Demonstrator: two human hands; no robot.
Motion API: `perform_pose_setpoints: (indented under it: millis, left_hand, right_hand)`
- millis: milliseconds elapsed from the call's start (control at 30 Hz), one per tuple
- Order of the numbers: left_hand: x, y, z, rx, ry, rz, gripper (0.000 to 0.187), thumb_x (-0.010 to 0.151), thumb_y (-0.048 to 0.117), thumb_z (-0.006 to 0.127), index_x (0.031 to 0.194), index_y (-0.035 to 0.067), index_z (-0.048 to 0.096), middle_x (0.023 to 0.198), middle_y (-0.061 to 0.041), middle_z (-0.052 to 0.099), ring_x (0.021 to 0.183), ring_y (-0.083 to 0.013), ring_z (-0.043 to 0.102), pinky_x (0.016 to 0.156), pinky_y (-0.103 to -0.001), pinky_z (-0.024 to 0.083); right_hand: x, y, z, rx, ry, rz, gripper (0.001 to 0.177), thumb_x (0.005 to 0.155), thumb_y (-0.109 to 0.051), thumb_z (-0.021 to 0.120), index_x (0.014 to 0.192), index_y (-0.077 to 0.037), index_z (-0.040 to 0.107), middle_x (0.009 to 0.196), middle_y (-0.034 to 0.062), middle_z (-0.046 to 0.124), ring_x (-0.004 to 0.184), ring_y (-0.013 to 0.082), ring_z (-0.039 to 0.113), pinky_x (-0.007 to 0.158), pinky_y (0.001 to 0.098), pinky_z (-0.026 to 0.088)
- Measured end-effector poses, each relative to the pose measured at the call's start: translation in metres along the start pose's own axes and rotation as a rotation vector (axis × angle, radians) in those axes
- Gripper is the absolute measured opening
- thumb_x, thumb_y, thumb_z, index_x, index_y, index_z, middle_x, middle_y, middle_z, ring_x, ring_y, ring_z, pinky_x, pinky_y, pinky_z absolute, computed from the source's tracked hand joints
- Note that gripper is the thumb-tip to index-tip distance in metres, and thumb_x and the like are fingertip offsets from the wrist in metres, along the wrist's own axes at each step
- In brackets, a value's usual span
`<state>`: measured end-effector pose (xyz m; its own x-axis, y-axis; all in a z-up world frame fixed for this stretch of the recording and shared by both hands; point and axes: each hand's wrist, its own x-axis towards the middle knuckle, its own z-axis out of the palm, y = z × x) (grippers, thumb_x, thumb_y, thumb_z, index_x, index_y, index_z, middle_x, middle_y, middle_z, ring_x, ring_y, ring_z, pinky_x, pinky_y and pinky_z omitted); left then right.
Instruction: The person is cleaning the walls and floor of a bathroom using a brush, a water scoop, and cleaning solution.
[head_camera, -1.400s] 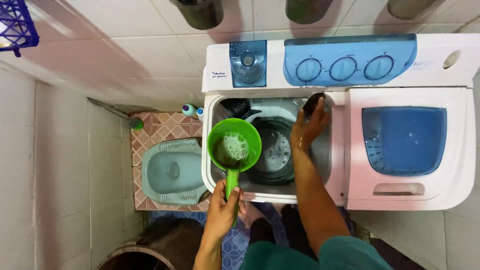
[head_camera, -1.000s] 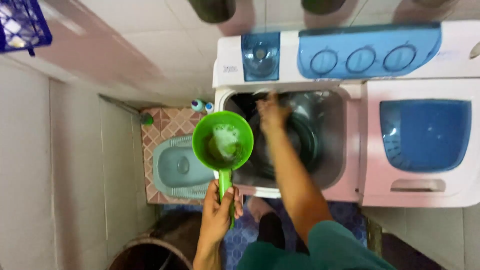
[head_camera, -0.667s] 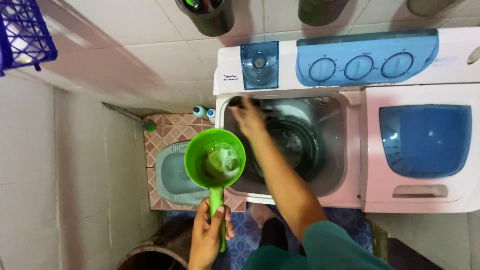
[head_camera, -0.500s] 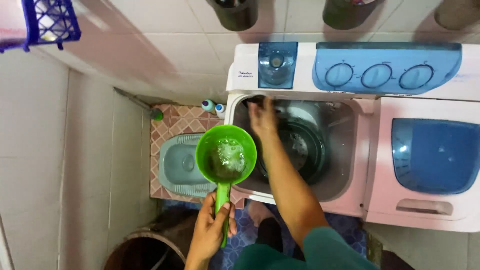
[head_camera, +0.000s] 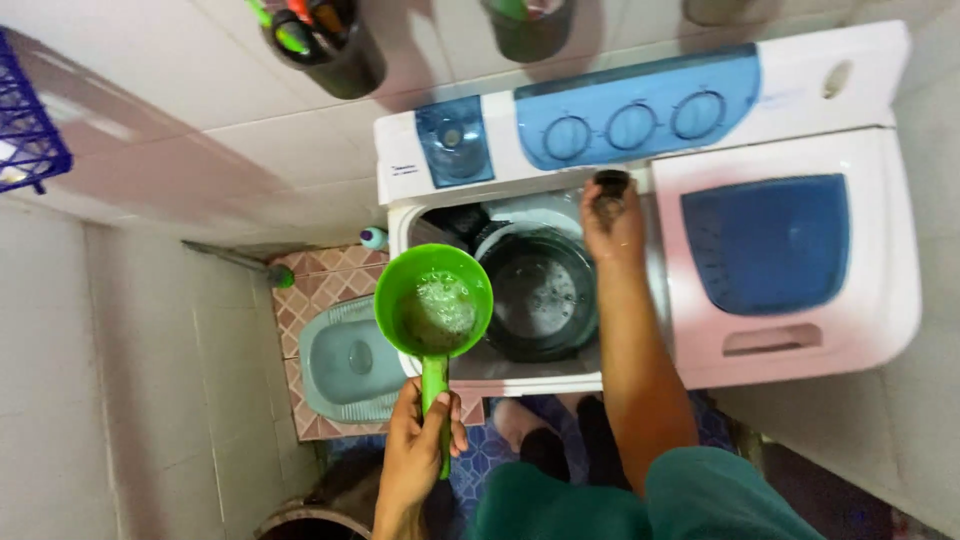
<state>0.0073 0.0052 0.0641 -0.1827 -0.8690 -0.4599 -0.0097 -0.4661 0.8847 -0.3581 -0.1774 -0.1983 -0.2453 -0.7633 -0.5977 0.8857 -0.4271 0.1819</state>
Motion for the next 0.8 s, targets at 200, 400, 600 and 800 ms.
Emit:
perform_pose_setpoints:
  millis: [200,400,600,800]
  left_hand:
    - [0.003,-0.003,0.024,-0.015,-0.064,0.009,0.017,0.104,0.018,0.053,0.096,0.004,0.049,0.075,-0.009,0.061,0.048,-0.0166,0.061,0.043,-0.029,0.045]
    - [0.002,-0.006,0.034,-0.038,-0.117,0.018,0.016,0.104,0.017,0.054,0.098,0.003,0.05,0.076,-0.01,0.06,0.048,-0.0177,0.061,0.043,-0.029,0.047]
    - [-0.004,-0.008,0.033,0.011,-0.119,-0.013,0.013,0.104,0.017,0.053,0.1,0.005,0.049,0.079,-0.01,0.062,0.048,-0.0193,0.062,0.044,-0.031,0.048]
    - [-0.004,-0.007,0.029,0.025,-0.207,0.023,0.011,0.104,0.016,0.052,0.099,0.006,0.049,0.072,-0.009,0.061,0.047,-0.0162,0.058,0.044,-0.029,0.047]
  right_hand:
    - [-0.133,0.029,0.016,-1.93,-0.131,-1.244,0.05,0.106,-0.021,0.058,0.151,-0.003,0.048,0.117,0.0231,0.06,0.11,0.0399,0.059,0.095,0.051,0.05]
    - [-0.079,0.056,-0.013,-2.005,-0.005,-1.658,0.066,0.099,-0.01,0.07,0.158,-0.01,0.039,0.122,0.0232,0.049,0.104,0.0433,0.049,0.089,0.0549,0.047]
    - [-0.121,0.03,0.056,-2.746,0.023,-1.584,0.058,0.091,-0.02,0.074,0.139,0.004,0.054,0.119,0.0233,0.047,0.102,0.0412,0.048,0.042,0.0502,0.056]
    - [-0.124,0.019,0.043,-2.671,0.102,-1.092,0.04,0.105,-0.01,0.032,0.141,0.003,0.042,0.133,0.019,0.042,0.109,0.0456,0.044,0.062,0.0636,0.052]
